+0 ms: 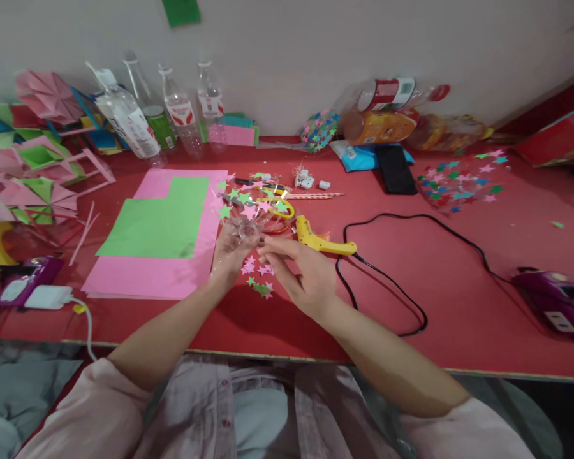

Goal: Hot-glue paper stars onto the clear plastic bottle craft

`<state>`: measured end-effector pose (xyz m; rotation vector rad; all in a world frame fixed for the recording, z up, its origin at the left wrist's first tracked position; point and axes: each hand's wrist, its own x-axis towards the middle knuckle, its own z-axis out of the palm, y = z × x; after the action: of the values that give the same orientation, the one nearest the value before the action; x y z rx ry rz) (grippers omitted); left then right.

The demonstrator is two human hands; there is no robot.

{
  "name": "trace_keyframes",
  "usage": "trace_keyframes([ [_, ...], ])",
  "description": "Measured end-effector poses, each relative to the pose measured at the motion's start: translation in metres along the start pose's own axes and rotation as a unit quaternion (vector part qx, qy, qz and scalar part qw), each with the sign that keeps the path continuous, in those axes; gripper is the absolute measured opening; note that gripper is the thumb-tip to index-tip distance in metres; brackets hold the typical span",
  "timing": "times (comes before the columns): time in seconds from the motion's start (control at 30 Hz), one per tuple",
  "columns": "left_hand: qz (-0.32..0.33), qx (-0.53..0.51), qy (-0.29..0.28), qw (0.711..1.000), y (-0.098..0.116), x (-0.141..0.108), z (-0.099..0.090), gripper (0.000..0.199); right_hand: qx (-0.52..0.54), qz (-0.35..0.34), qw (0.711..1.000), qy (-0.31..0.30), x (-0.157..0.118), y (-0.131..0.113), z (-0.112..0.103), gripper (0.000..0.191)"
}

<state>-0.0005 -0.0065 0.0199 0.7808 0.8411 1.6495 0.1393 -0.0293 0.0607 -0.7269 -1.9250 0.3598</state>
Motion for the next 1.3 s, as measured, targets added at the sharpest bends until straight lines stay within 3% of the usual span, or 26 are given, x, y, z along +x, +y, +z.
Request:
trace_keyframes([
  [0.17, 0.012, 0.021, 0.009, 1.000, 0.0004, 0.0008, -0.0030, 0.038, -0.015, -0.032, 0.999, 0.006, 0.0019, 0.0026, 0.0020, 0.029],
  [0.33, 0.031, 0.040, -0.017, 0.999, 0.0005, 0.0020, -0.0032, 0.034, -0.012, -0.004, 1.000, 0.016, 0.0011, 0.0020, 0.0036, 0.036],
  [0.93, 0.022, 0.060, -0.012, 0.998, -0.0010, 0.0029, -0.0047, 0.031, 0.006, -0.047, 0.999, 0.005, 0.0032, 0.0013, -0.0005, 0.015],
  [1.2, 0.019, 0.050, -0.012, 0.998, -0.0048, 0.0035, -0.0068, 0.030, -0.011, -0.012, 1.000, 0.001, 0.0013, -0.0003, -0.0007, 0.019],
  [1.3, 0.017, 0.046, -0.010, 0.999, -0.0053, 0.0036, -0.0060, 0.031, 0.003, -0.029, 1.000, 0.006, 0.0010, 0.0010, -0.0001, 0.020],
])
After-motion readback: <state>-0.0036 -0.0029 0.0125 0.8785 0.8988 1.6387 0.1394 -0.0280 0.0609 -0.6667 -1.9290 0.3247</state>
